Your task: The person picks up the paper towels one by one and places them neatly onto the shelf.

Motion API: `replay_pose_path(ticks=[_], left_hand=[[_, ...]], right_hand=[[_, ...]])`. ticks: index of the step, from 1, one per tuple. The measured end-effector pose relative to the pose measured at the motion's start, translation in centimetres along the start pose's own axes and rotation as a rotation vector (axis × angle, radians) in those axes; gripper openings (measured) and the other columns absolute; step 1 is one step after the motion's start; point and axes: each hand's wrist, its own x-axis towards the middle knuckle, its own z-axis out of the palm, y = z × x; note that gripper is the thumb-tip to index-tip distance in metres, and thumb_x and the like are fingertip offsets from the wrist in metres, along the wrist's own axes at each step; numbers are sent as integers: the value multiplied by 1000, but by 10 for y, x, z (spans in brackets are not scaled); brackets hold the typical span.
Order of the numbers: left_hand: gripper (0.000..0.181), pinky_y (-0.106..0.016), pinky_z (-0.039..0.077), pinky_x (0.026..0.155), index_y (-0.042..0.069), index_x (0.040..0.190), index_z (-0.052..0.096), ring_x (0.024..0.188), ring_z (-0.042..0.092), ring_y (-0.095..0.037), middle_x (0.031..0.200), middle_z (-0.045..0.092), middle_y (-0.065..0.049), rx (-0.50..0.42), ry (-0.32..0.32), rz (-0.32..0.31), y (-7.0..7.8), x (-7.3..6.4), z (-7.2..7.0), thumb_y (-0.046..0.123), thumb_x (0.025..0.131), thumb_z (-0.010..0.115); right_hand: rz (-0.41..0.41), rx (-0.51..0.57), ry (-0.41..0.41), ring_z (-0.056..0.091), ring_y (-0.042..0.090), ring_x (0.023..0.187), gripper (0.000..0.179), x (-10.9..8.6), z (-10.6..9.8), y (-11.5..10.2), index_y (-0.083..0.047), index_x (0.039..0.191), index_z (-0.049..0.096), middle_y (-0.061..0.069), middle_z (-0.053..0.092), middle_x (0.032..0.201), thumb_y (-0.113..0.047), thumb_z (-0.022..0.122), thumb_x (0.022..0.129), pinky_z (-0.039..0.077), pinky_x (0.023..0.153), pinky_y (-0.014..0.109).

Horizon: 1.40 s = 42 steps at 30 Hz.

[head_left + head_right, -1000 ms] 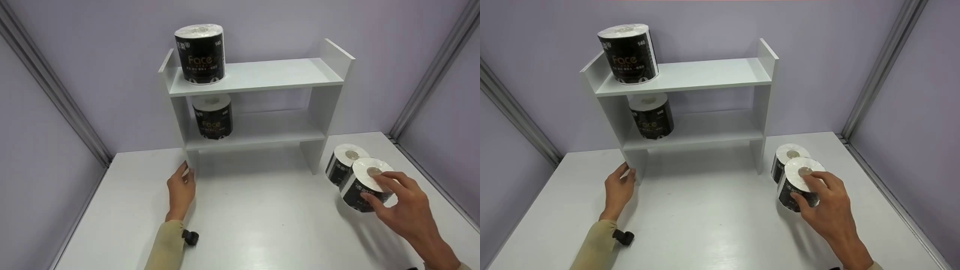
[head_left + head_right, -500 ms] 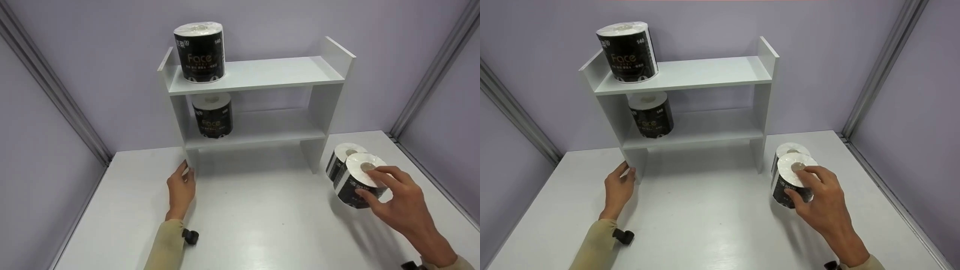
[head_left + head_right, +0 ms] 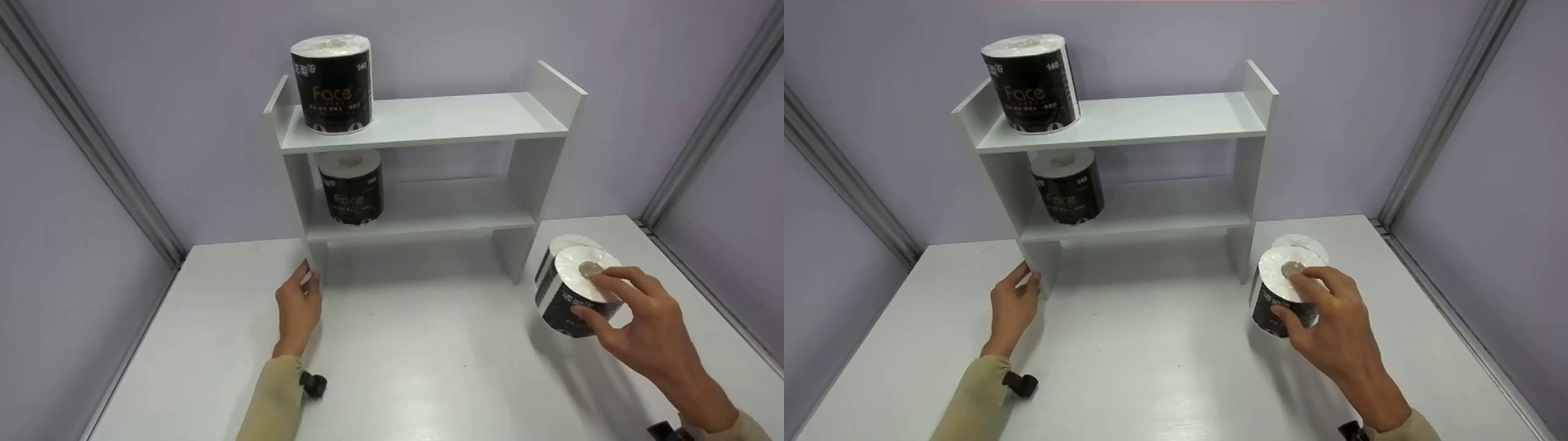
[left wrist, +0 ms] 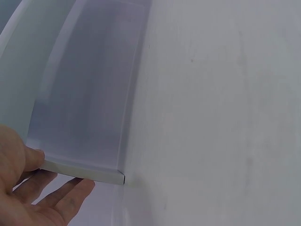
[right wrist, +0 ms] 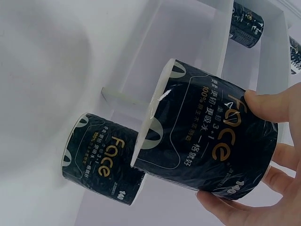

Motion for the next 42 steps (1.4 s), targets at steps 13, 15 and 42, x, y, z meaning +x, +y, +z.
replay_pose_path(ticks=[13,15,42], left_hand=[[44,-49,59,102,-14,149,51,125,69,-45,149,57,-33,4,2,-19,0,1,-1,2,108,58],[44,-49,59,102,-13,150,51,126,68,-45,149,57,-33,0,1,-23,1,1,-1,2,109,58],[44,-48,60,100,-14,148,52,125,69,-44,149,57,-33,8,7,-5,1,1,-1,1,108,59]], right_hand=[[-11,31,-14,63,27,105,64,13,5,-12,-12,126,79,11,72,117,-4,101,66,39,91,9],[-13,39,-15,63,28,106,64,16,5,-13,-12,126,79,11,71,117,-3,101,66,39,91,10],[-30,56,-43,66,33,108,51,43,9,-26,-2,117,78,13,70,118,-4,98,71,40,89,10]])
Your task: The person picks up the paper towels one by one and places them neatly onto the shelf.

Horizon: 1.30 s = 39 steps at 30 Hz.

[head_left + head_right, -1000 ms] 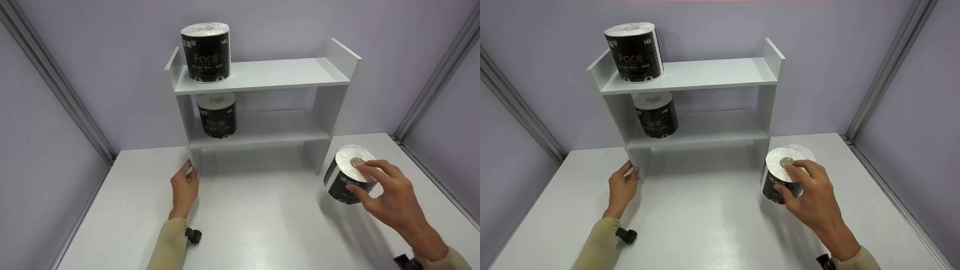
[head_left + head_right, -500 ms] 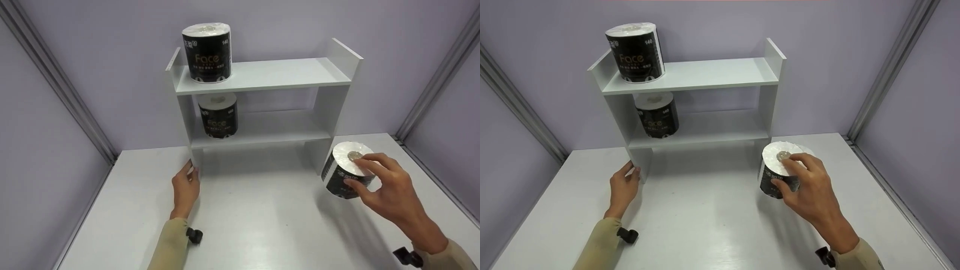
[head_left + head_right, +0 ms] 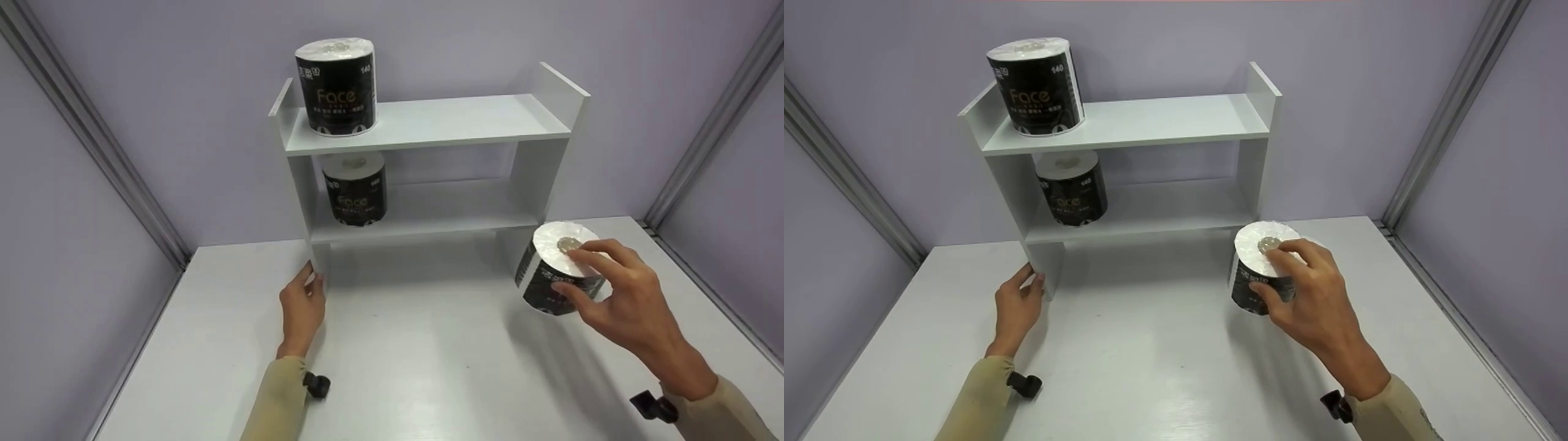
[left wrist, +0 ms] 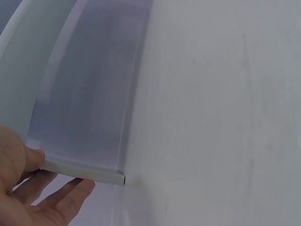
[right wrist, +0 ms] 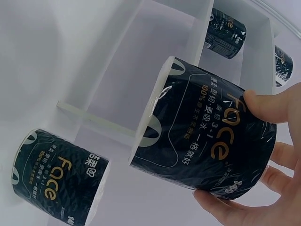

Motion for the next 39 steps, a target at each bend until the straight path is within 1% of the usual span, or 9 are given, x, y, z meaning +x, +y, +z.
replay_pose_path(ticks=[5,12,16,19,25,30,35,39], left_hand=[[44,-49,59,101,-14,149,51,124,69,-45,149,57,-33,-12,-6,-10,0,0,-1,0,108,58],[44,-49,59,101,-13,149,52,125,68,-45,149,58,-32,-13,-5,-3,1,0,-1,1,108,58],[45,-49,60,101,-13,149,51,126,68,-46,150,57,-31,0,-10,-15,2,0,0,1,108,59],[45,-49,60,101,-12,151,51,126,68,-45,151,57,-30,8,-17,-29,2,-1,-1,2,108,58],[45,-50,60,101,-11,151,51,125,69,-45,152,57,-29,8,-15,-40,1,-1,0,3,108,58],[45,-49,59,103,-11,151,51,128,68,-44,152,56,-29,12,-24,-49,1,0,1,4,108,59],[45,-48,59,103,-12,151,51,128,67,-44,152,56,-30,20,-22,-49,1,-1,0,3,109,58],[45,-48,59,103,-12,150,51,128,67,-44,152,56,-30,13,-16,-42,1,0,-1,3,108,59]], right_hand=[[-6,1,-13,67,33,107,50,4,4,-1,-2,117,78,14,69,118,-6,98,72,44,88,17],[-20,2,-16,67,31,108,49,9,6,-2,-2,117,77,14,69,119,-6,98,72,44,88,16],[-26,6,-22,66,32,108,49,14,6,-5,-2,117,77,14,69,119,-6,98,72,46,88,22],[-16,8,-31,66,33,109,49,16,7,-7,-2,117,77,14,69,120,-7,98,73,46,87,26],[-5,11,-37,67,34,112,50,20,5,-8,-3,119,77,12,69,122,-8,98,74,46,88,26],[-19,17,-25,68,34,108,48,23,4,-6,-4,118,78,12,70,120,-8,97,74,45,88,22],[-30,28,-19,69,31,103,48,28,3,-5,-6,118,79,11,71,118,-7,97,74,43,86,16],[-31,32,-14,68,31,104,47,32,3,-6,-5,117,79,12,71,118,-7,98,74,43,85,17]])
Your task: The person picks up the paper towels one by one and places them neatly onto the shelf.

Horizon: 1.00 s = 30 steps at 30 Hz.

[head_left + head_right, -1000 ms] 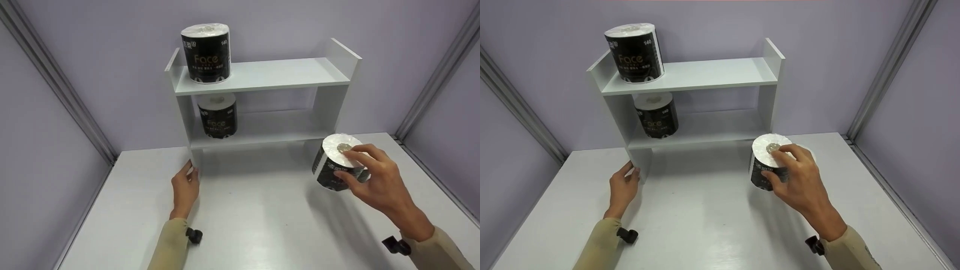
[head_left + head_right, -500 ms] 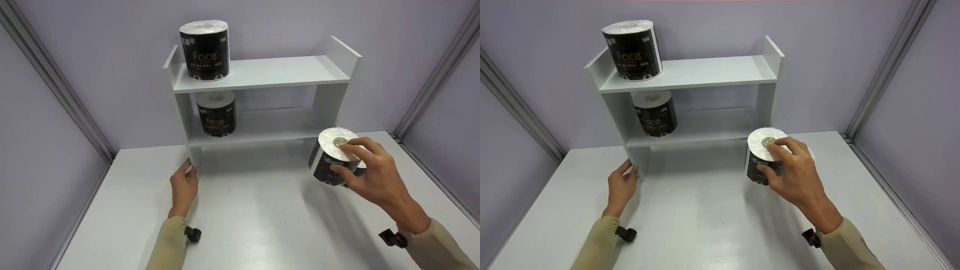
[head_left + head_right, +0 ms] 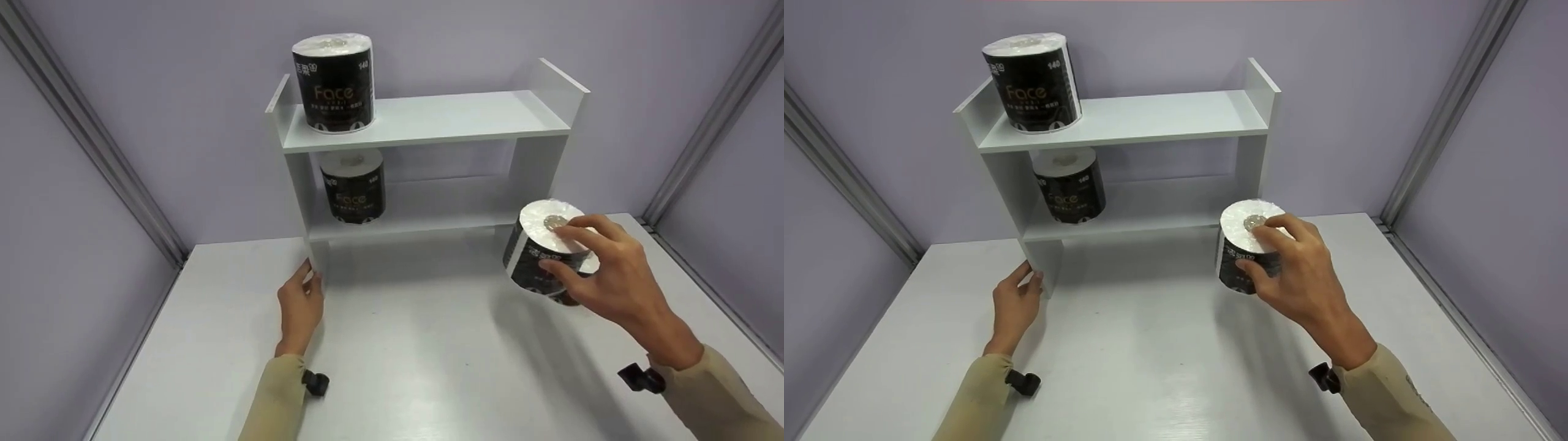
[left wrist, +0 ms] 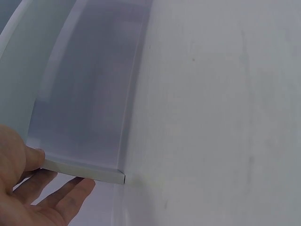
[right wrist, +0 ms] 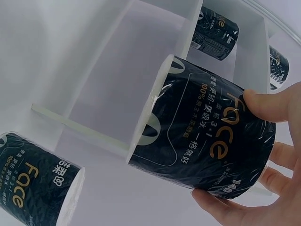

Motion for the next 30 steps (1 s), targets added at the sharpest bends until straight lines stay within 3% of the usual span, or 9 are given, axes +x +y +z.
replay_pose_path(ticks=[10,30], left_hand=[[46,-44,60,102,-13,151,49,129,67,-43,153,54,-31,-9,-9,-2,0,-1,-2,2,109,57],[44,-47,59,104,-10,151,52,129,67,-43,152,56,-28,-19,7,22,-1,0,0,1,108,58]], right_hand=[[-32,12,4,69,30,101,48,9,2,-4,-3,117,79,14,71,118,-7,98,73,44,84,19],[13,3,-33,70,34,101,46,19,6,-12,-5,118,79,13,70,120,-11,97,77,44,79,28]])
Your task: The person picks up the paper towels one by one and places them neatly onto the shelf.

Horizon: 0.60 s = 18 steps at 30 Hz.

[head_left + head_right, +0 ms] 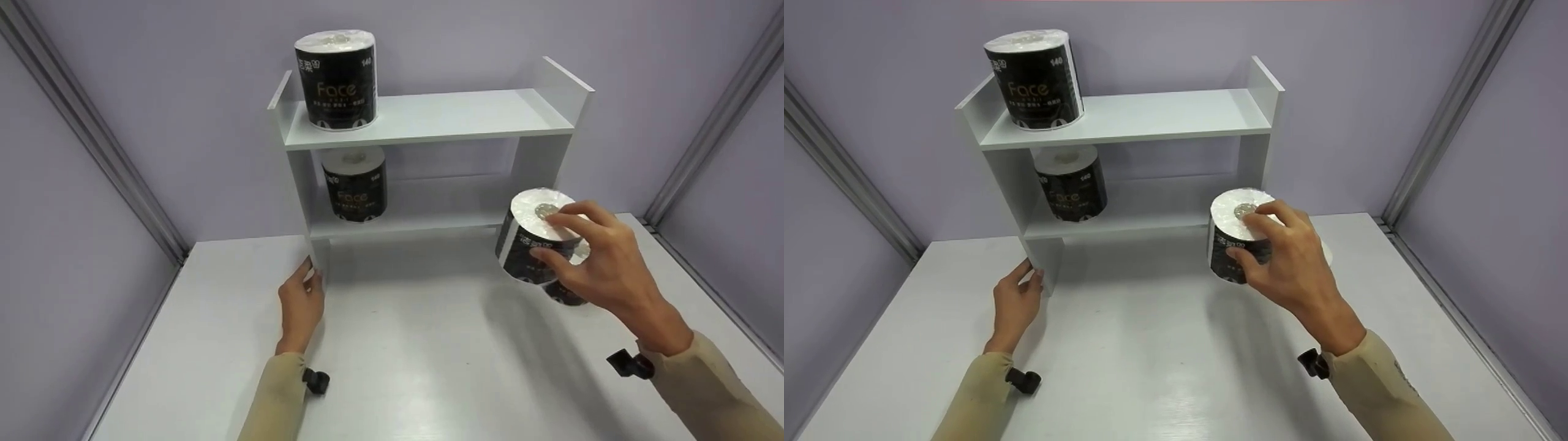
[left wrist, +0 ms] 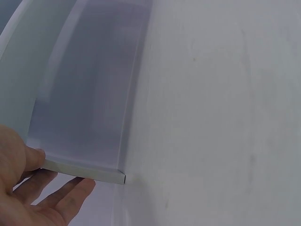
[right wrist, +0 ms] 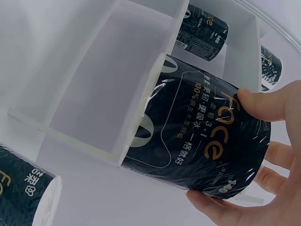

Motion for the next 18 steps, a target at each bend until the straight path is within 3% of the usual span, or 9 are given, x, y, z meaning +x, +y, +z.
replay_pose_path(ticks=[9,18], left_hand=[[44,-50,60,101,-10,150,53,127,68,-44,151,57,-29,9,-2,5,0,-2,-1,0,108,59],[45,-48,60,101,-10,151,52,127,68,-43,152,56,-28,9,0,2,0,0,0,1,108,59]], right_hand=[[-3,10,2,71,34,104,45,4,3,-2,-3,117,79,14,70,119,-9,97,76,44,84,24],[4,13,-1,71,34,106,44,12,4,-2,-4,118,79,12,70,120,-10,96,78,46,86,31]])
